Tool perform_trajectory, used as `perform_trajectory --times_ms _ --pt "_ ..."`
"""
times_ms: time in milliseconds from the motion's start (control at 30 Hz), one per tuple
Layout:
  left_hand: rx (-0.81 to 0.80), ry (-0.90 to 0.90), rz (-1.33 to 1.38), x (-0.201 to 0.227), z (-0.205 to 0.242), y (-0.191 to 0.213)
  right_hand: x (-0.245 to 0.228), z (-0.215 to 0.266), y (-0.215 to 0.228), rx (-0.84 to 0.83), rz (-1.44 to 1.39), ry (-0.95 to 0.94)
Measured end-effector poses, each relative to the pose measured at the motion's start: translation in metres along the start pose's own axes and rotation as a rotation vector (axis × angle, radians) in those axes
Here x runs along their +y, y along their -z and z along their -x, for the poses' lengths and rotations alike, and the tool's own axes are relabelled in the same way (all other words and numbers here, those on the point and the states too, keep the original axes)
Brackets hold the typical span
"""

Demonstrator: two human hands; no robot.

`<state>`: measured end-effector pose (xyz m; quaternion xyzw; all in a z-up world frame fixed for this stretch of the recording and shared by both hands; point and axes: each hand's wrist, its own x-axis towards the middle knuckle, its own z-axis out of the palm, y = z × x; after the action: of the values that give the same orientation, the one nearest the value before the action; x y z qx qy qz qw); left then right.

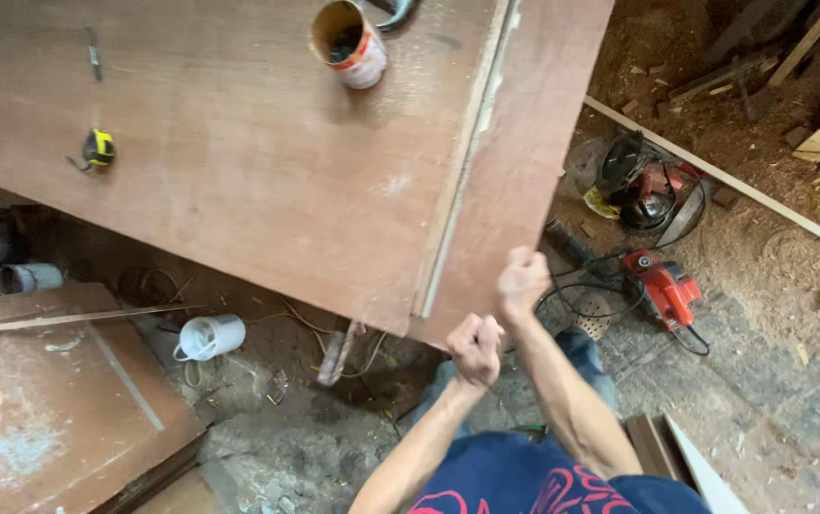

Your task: The person uses a circular saw to cut a wooden plank, then sands the edges with an angle grinder. They apply glue to the plank's edge and attach it to a larger wooden board, pressing the pieces together to form a joint.

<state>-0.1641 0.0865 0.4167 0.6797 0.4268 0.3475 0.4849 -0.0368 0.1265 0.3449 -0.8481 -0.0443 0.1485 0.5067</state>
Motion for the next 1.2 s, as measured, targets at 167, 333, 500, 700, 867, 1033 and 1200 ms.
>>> perform_trajectory --times_ms 167,333,500,700,867,1033,1200 --pt "0.04 -0.147 -0.153 0.041 -0.032 0.082 -0.011 -0.029 0.087 0.13 0.459 0.221" --pt "-0.005 -0.691 -0.412 0.102 -0.07 0.108 -0.029 -0.082 0.203 -0.106 0.734 0.727" --pt "-0.134 -0.77 -0.84 0.144 -0.105 0.1 -0.064 -0.103 0.236 -0.511 1.025 0.84" --pt "-0.663 0.074 -0.82 0.094 -0.06 0.102 -0.114 -0.132 0.21 -0.921 1.152 1.139" --pt "-0.309 0.014 -0.608 0.029 -0.025 0.078 -0.133 -0.146 0.179 -0.587 0.877 1.44" --pt "-0.081 0.167 -0.641 -0.01 -0.059 0.029 -0.11 -0.105 0.151 -0.161 0.489 0.883" --pt "0.015 0.23 -0.527 -0.021 -0.115 -0.014 -0.082 -0.07 0.098 -0.605 -0.219 -0.441"
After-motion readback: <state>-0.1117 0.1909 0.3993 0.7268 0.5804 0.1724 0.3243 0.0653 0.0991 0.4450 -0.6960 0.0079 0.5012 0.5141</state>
